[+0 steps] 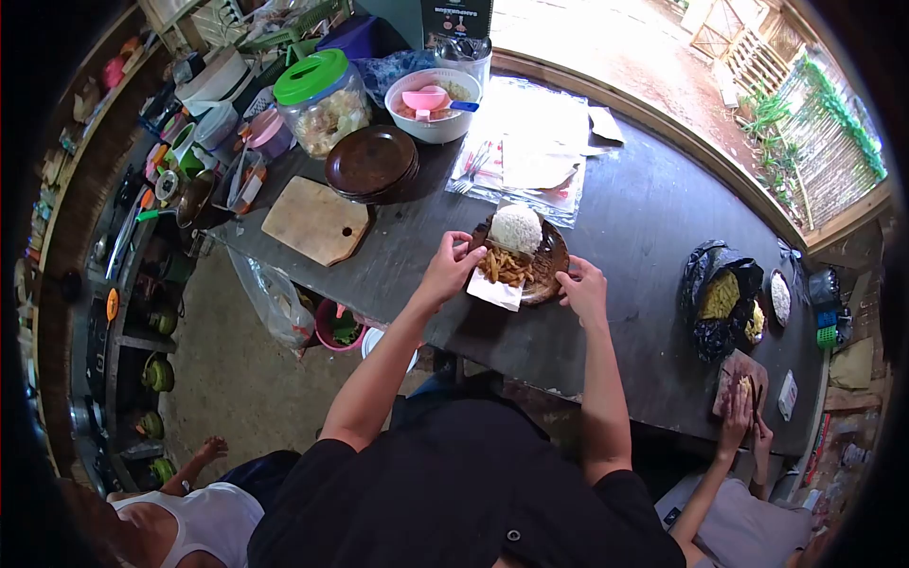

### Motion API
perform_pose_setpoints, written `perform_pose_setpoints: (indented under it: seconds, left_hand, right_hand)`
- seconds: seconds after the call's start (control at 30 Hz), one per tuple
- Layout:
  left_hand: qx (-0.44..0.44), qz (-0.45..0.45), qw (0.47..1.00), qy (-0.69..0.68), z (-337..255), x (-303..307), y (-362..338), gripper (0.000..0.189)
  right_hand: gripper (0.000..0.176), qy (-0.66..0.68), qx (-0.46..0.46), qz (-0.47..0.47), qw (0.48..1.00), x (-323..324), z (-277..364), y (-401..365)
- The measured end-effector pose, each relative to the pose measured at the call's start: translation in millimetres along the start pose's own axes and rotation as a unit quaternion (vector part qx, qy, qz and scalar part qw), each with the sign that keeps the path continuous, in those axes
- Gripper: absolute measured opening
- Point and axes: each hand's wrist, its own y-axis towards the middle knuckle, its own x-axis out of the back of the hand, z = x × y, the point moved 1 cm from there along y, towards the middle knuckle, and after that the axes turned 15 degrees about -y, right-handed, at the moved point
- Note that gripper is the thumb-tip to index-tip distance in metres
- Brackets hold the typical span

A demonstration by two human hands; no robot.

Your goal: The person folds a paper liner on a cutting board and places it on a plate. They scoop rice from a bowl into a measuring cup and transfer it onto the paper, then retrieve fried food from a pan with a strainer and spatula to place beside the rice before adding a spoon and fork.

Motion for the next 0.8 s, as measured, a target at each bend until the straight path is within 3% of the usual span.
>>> perform_pose_setpoints:
  seconds: [0.2,0.27,0.33,0.53,0.8]
  left_hand:
    - [-0.007,0.018,0.999,0.039,7.9,-8.1,4.1,0.050]
    - [-0.016,0.027,0.999,-0.006,23.3,-1.4,12.0,0.051]
    - [-0.024,0.019,0.999,0.013,14.0,-2.8,6.4,0.048]
    - [-0.067,-0.009,0.996,0.051,-4.1,8.4,8.9,0.038]
    - [-0.140,0.012,0.977,0.160,-35.4,16.0,57.2,0.031]
  right_hand:
    - [0.040,-0.035,-0.021,-0.023,0.999,14.9,-3.0,-9.3]
    - [0.040,-0.052,-0.024,-0.042,0.997,19.3,-8.0,-7.5]
    - [0.037,-0.186,0.116,-0.150,0.964,21.8,-15.2,0.0]
    - [0.034,-0.119,0.088,-0.134,0.980,25.5,7.0,17.6]
    - [0.036,-0.166,0.108,-0.141,0.970,13.0,20.5,73.0]
